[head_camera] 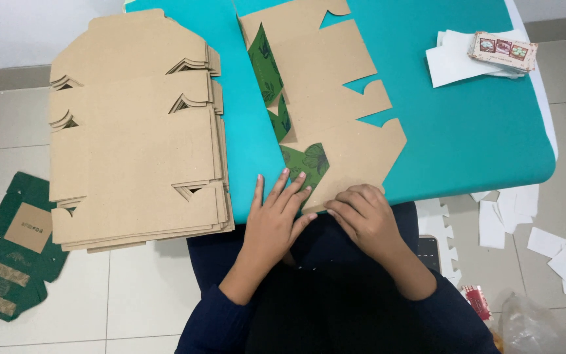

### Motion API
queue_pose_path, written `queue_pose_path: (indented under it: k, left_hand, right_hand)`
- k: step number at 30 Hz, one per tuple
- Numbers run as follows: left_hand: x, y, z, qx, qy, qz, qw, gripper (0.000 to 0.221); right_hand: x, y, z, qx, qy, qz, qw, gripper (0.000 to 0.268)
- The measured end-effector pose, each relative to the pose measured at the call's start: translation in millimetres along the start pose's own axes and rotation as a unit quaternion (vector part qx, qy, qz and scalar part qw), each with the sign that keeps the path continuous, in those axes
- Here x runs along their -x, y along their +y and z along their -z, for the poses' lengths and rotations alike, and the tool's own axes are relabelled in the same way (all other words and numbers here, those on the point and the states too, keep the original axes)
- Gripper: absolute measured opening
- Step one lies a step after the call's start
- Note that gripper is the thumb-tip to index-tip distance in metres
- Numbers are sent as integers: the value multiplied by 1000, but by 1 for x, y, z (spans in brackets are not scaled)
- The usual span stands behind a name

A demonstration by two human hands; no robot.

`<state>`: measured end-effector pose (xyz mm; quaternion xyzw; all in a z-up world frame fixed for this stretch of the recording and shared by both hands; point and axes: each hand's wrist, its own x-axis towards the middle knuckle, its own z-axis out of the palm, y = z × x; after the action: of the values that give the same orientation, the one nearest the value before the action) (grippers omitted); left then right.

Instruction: Assembling a cardboard box by folding pre-cut sheets and tucking in flaps.

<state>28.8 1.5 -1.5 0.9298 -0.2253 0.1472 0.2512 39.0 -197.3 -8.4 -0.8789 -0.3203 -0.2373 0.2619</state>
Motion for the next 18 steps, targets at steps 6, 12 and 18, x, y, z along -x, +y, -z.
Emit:
queue_pose_path:
  k: [6,12,18]
  left_hand:
    - [-3,9,-10,3,93,38,995,19]
    - [-5,11,-24,-27,143,38,989,12]
    - [-6,11,-23,-37,131,31,990,12]
  right_hand:
    - [-12,-11,-16,79,89,-36,992,15]
    - [-1,-21,-35,74,86,-25,993,13]
    - [1,-4,-32,48,142,55,987,18]
